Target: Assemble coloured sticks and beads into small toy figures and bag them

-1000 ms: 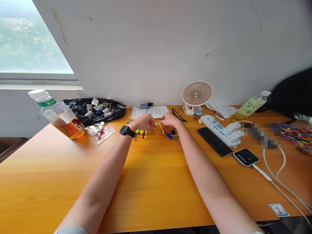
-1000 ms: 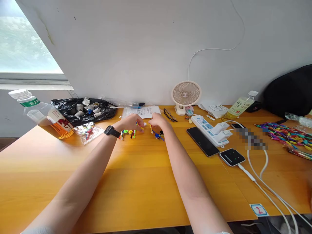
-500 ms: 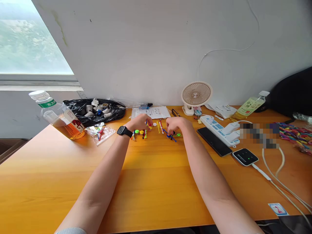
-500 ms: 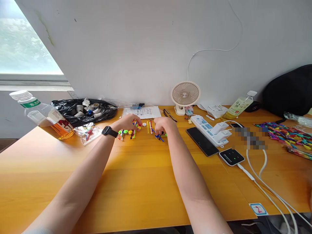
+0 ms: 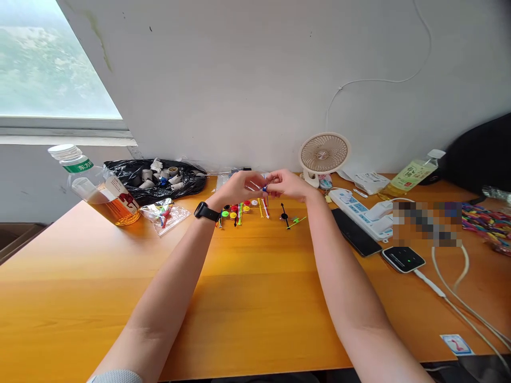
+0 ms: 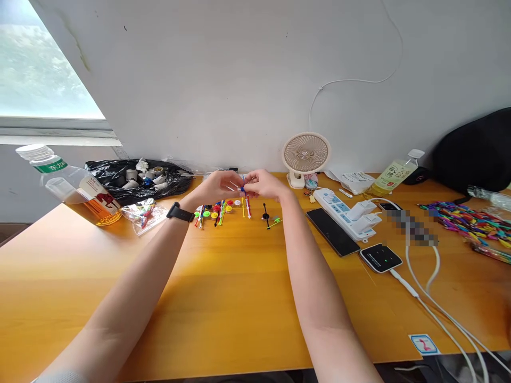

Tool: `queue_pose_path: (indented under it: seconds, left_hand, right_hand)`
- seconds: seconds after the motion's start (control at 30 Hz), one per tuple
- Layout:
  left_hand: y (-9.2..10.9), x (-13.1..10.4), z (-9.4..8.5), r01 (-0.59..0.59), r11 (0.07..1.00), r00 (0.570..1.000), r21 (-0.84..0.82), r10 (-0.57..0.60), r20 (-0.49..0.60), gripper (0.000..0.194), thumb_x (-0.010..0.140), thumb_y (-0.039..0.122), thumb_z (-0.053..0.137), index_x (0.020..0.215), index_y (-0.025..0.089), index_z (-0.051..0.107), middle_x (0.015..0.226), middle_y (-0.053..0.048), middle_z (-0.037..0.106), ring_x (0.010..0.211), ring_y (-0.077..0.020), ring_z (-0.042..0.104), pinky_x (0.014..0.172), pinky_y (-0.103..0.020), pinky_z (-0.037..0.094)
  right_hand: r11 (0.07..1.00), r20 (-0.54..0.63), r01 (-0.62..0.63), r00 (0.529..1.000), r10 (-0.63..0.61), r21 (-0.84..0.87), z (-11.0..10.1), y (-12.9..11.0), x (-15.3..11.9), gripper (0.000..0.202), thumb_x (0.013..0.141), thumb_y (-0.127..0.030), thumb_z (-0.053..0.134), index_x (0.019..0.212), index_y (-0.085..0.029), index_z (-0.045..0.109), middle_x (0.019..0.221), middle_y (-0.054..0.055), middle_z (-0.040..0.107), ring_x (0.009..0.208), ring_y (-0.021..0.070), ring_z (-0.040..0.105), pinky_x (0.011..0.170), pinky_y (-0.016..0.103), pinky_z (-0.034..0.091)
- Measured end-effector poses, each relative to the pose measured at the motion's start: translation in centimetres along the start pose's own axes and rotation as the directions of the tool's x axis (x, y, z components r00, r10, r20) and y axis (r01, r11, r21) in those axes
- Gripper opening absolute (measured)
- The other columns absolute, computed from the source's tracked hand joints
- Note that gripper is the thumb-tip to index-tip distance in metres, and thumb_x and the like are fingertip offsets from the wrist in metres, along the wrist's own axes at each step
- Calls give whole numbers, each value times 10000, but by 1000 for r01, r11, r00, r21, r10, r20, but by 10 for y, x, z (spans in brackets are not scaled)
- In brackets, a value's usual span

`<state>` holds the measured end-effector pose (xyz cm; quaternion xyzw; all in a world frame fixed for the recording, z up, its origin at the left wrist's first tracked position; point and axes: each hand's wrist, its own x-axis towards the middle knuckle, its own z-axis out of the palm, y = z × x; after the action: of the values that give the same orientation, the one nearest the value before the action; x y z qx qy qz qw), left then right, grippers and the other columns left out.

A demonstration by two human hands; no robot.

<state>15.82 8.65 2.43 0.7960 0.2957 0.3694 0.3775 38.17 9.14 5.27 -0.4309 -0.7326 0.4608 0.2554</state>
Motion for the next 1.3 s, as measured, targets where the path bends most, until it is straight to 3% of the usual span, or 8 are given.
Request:
queue_pose_path:
  seconds: [0.1, 0.2, 0.37, 0.5, 0.67, 0.97, 1.13, 1.3]
  left_hand:
    - [-3, 2, 5, -3, 999, 997, -45, 0, -80, 310, 789, 334, 867, 989, 134, 739, 933, -104, 803, 884, -218, 782, 833, -323, 619]
    - [-7, 2, 5, 20, 997, 999, -71, -23, -44, 240, 767, 281, 848, 906, 129, 724, 869, -95, 802, 841, -217, 785, 777, -304, 621]
    - [-19, -3, 5, 99, 989, 995, 109, -101, 12, 120, 723, 204, 796, 807, 145, 736, 733, -40, 765, 696, -173, 733, 613, -226, 536]
    - [-28, -6, 10, 101, 927, 982, 360, -150, 111, 131, 735, 230, 808, 858, 201, 841, 791, -25, 783, 763, -178, 711, 659, -242, 504]
    - [-36, -6, 16, 69, 882, 963, 467, -181, 198, 173, 728, 287, 856, 888, 221, 870, 780, -14, 767, 735, -178, 680, 664, -260, 478]
    - [-56, -7, 10, 55, 848, 986, 528, -130, 107, 239, 700, 284, 891, 923, 213, 843, 943, -50, 790, 868, -221, 708, 796, -286, 531]
    - [-47, -6, 8, 64, 876, 996, 479, -83, 19, 253, 847, 363, 773, 1044, 214, 825, 997, -46, 799, 897, -207, 701, 808, -287, 526]
    - [-25, -4, -2, 80, 919, 997, 387, -75, -27, 340, 866, 488, 763, 1001, 180, 810, 887, -55, 791, 765, -175, 682, 686, -271, 512]
  right_hand:
    - [995, -50, 46, 998, -42, 83, 10, 4, 7, 92, 759, -204, 706, 827, -179, 649, 663, -15, 624, 604, 118, 561, 563, 212, 429]
    - [996, -8, 69, 998, -69, 59, 19, 12, 15, 90, 826, -244, 652, 781, -191, 594, 621, -53, 515, 537, 89, 434, 505, 200, 327]
    - [911, -58, -133, 991, 120, -391, 23, 27, 22, 204, 972, -304, 568, 809, -187, 600, 678, -29, 566, 589, 107, 470, 550, 214, 349]
    - [769, -57, -292, 947, 317, -568, 22, 34, 23, 209, 902, -269, 711, 733, -168, 640, 622, 16, 613, 576, 147, 530, 564, 263, 361]
    - [673, -93, -343, 921, 379, -655, 14, 25, 19, 117, 904, -288, 745, 901, -174, 719, 729, 55, 703, 666, 179, 624, 607, 274, 411]
    - [505, -68, -449, 792, 606, -737, 0, 20, 3, 227, 748, -246, 898, 817, -163, 699, 679, 63, 706, 612, 207, 663, 596, 307, 441]
    - [549, -6, -395, 815, 579, -737, -6, 28, 4, 192, 725, -215, 886, 747, -163, 703, 663, 41, 693, 619, 176, 634, 571, 272, 410]
    - [686, -5, -324, 906, 424, -651, -17, 24, 0, 88, 808, -199, 778, 855, -162, 714, 787, 39, 726, 664, 141, 618, 573, 236, 410]
